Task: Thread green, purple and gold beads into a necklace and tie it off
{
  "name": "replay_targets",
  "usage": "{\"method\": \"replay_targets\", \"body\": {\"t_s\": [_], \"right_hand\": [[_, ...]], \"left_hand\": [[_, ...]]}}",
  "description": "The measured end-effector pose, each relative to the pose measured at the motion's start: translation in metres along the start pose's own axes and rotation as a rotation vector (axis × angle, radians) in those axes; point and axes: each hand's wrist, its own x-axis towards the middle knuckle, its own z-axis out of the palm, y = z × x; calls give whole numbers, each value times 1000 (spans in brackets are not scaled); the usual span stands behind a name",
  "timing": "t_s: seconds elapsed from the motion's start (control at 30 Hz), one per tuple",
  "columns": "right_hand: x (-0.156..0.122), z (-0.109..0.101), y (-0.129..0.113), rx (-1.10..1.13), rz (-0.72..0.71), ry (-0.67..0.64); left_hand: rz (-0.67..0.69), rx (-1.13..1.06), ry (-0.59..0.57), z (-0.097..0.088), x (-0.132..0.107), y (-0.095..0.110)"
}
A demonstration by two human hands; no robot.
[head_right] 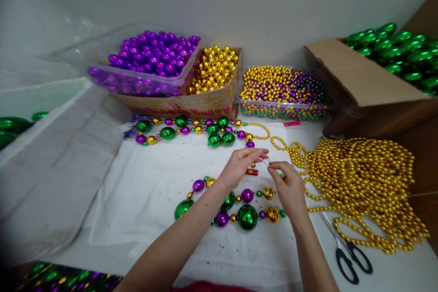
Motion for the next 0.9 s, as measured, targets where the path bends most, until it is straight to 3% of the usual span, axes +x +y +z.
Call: {"method": "replay_targets", "body": {"t_s": [0.2,0.3,0.37,0.4,0.53,0.6,0.67,0.8,0.9], "right_hand": [[-3,15,3,581,417,159],[-4,16,0,861,449,272],[-5,11,-3,925,411,333],[-5,6,-5,936,390,354],[-7,-6,-15,951,345,382],[-9,-5,-21,964,346,360],[-11,0,-26,972,350,311],[-14,5,-29,936,332,244],[-14,0,-28,866,289,276]], "left_hand": [[-133,-219,-4,3,-9,-10],[-162,-175,-123,-5,-10,-16],[-131,38,-131,-20,-6,-16],[-85,210,-60,-30,-3,-15],[152,1066,444,-72,23,-11],[152,1344,485,-87,38,-13],[125,1489,404,-95,49,-16],[204,1476,340,-100,55,-15],[249,1128,364,-97,42,-3]]}}
